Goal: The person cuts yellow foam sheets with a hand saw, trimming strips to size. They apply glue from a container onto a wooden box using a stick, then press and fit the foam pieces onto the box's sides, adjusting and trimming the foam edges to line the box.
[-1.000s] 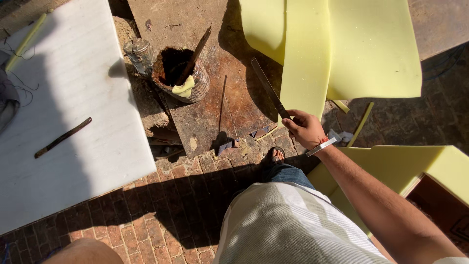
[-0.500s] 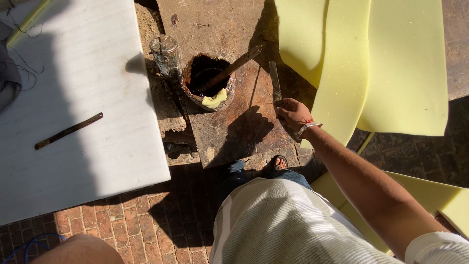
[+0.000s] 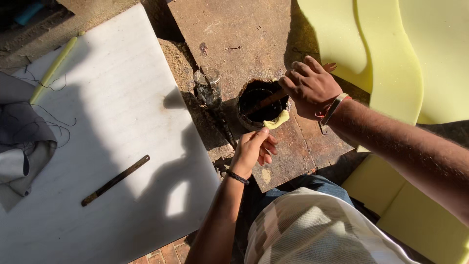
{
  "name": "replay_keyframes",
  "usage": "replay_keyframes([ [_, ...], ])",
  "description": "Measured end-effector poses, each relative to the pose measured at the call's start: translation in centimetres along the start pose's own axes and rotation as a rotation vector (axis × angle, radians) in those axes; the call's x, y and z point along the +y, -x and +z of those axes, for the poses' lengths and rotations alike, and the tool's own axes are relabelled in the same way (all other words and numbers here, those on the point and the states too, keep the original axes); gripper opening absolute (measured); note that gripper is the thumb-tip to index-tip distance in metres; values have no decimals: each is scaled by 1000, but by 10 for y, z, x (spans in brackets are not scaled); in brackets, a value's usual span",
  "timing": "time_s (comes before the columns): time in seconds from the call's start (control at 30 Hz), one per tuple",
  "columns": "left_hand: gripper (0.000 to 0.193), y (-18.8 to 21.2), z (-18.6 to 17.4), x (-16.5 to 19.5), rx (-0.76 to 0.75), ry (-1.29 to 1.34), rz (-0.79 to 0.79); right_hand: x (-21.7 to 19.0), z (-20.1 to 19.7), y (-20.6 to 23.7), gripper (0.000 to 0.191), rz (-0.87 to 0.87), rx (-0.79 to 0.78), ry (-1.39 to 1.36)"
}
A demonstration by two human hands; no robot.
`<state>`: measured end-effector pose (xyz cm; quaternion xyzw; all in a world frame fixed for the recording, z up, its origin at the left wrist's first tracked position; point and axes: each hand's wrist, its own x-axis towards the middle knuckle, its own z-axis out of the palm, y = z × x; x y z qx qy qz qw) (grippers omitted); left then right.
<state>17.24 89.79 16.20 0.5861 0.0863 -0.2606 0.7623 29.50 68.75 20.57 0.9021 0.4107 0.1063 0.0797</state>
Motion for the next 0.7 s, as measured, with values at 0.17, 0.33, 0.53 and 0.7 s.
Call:
replay_keyframes([
  [0.17, 80, -50, 28, -62, -66, -22, -304, -7, -9, -24, 28, 129, -623, 19],
  [0.33, 88, -68, 34, -69, 102, 24, -361, -13, -56, -12, 15, 252, -770, -15],
  [0.53, 77, -83, 40, -93, 169, 52, -283, -8, -104, 18, 29, 343, -718, 99],
  [0.7, 64, -81, 40, -118, 188, 148, -92, -11, -105, 62, 17, 347, -554, 260],
])
